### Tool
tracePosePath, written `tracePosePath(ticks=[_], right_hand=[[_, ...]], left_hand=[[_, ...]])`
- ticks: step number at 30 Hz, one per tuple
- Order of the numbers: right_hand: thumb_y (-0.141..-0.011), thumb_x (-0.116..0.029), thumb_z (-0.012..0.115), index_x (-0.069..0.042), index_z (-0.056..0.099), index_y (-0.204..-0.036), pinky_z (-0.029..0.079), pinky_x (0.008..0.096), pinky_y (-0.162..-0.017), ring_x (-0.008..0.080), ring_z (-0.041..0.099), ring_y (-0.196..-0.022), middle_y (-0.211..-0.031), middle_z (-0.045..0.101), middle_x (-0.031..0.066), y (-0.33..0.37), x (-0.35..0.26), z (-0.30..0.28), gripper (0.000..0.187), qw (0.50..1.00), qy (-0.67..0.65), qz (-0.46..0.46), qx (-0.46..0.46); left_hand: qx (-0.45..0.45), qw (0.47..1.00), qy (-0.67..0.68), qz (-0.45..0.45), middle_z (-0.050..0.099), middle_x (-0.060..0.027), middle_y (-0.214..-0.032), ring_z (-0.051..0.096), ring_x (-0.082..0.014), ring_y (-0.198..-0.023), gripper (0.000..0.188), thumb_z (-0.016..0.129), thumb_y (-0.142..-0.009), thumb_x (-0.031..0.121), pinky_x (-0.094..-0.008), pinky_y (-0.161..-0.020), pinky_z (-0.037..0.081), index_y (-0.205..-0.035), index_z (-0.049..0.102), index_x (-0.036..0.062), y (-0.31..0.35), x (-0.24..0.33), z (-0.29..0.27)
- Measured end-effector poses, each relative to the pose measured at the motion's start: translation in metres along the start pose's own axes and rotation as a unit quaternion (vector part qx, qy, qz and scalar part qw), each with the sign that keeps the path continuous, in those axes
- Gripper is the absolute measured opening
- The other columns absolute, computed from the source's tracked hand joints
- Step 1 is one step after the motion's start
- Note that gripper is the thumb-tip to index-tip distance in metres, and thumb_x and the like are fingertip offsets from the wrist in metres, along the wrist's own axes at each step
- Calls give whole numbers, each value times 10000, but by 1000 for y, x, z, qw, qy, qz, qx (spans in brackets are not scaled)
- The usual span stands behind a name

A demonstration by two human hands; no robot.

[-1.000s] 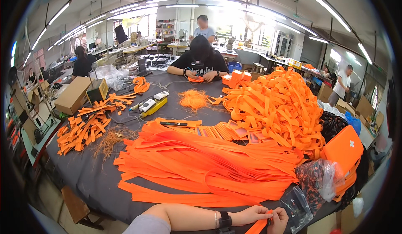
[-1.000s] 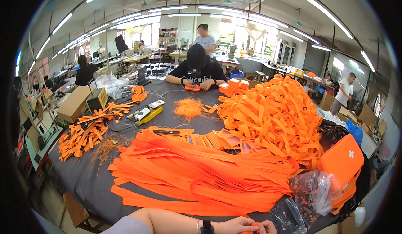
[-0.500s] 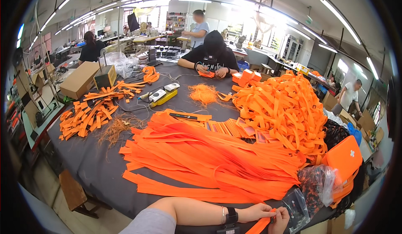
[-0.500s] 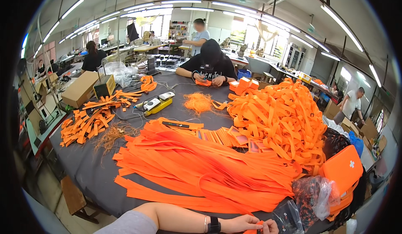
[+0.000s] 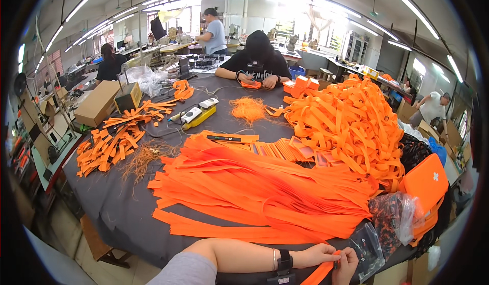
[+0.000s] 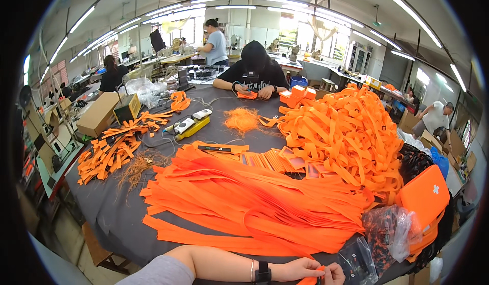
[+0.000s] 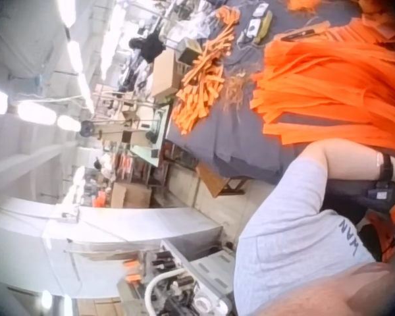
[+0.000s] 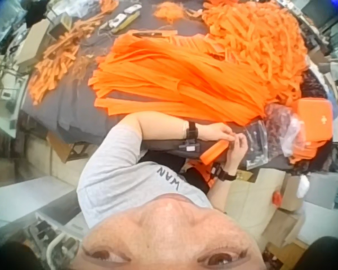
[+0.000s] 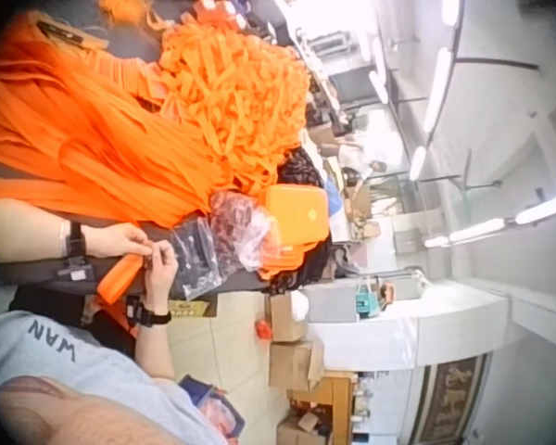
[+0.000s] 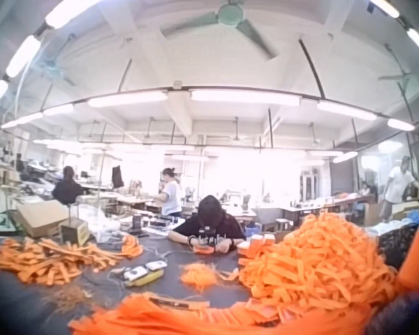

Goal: Manually threading and attaching plastic buckles/hardware to orange nylon straps in a workshop environment.

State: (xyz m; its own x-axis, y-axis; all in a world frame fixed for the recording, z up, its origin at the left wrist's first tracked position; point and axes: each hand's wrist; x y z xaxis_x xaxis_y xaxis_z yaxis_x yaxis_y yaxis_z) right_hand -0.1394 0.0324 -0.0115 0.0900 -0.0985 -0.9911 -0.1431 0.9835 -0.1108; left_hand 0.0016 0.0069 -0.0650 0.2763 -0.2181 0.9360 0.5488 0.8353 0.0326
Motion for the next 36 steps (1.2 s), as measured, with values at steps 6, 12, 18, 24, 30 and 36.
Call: tracePosePath(ticks=[6, 12, 18, 24, 30, 36], right_hand=[[-841, -1, 589, -8, 560, -752, 391, 233, -610, 86, 476, -697, -737, 490, 13, -9, 21, -17, 93, 996, -13, -75, 39], [-917, -63, 541, -28, 554, -817, 374, 191, -589, 42, 467, -676, -753, 522, -22, -15, 22, -8, 107, 990, -105, -11, 95], [-943, -120, 546, -27, 567, -877, 419, 185, -613, 31, 521, -672, -761, 587, -15, -15, 20, -14, 116, 977, -198, -3, 78], [-941, -133, 555, -19, 573, -888, 422, 179, -651, 25, 519, -694, -772, 588, -23, -16, 20, -12, 127, 976, -206, 8, 73], [-923, -131, 588, -23, 566, -846, 408, 173, -649, 11, 503, -708, -762, 568, -34, -14, 23, -15, 135, 988, -149, -8, 30], [-920, -127, 593, -17, 563, -829, 400, 172, -619, 7, 497, -689, -740, 562, -38, -13, 18, -14, 145, 992, -117, -29, 31]], left_hand=[[17, 994, -106, -6, 489, 49, -750, 414, -34, -736, 269, 615, -904, 284, -232, -639, 378, -808, 573, 36, 9, 32, 11], [33, 995, -94, -13, 548, 60, -779, 471, -17, -719, 242, 611, -914, 248, -199, -619, 407, -934, 622, 7, 19, 41, 10], [-14, 996, 53, -69, 628, -39, -1011, 590, -89, -905, 264, 570, -925, 135, -233, -812, 472, -1123, 573, -38, 19, 41, 10], [9, 991, 99, -86, 627, -37, -1006, 582, -83, -911, 242, 547, -928, 111, -231, -823, 462, -1114, 580, -41, 20, 40, 8], [43, 986, 131, -92, 622, -9, -949, 568, -54, -857, 228, 560, -939, 172, -204, -767, 453, -1058, 606, -17, 22, 44, 15], [38, 993, 69, -88, 599, 35, -864, 510, -15, -743, 213, 577, -937, 203, -178, -657, 411, -1020, 618, 12, 20, 43, 16]])
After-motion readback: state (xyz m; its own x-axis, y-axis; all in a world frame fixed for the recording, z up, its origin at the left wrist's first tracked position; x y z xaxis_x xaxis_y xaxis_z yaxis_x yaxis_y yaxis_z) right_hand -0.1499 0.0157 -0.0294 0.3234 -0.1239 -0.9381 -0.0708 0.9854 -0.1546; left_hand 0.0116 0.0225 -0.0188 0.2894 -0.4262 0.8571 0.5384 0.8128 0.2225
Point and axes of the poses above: each hand's wrist, its own y-axis away from the middle knuckle, its own z-axis out of the palm, x = y × z
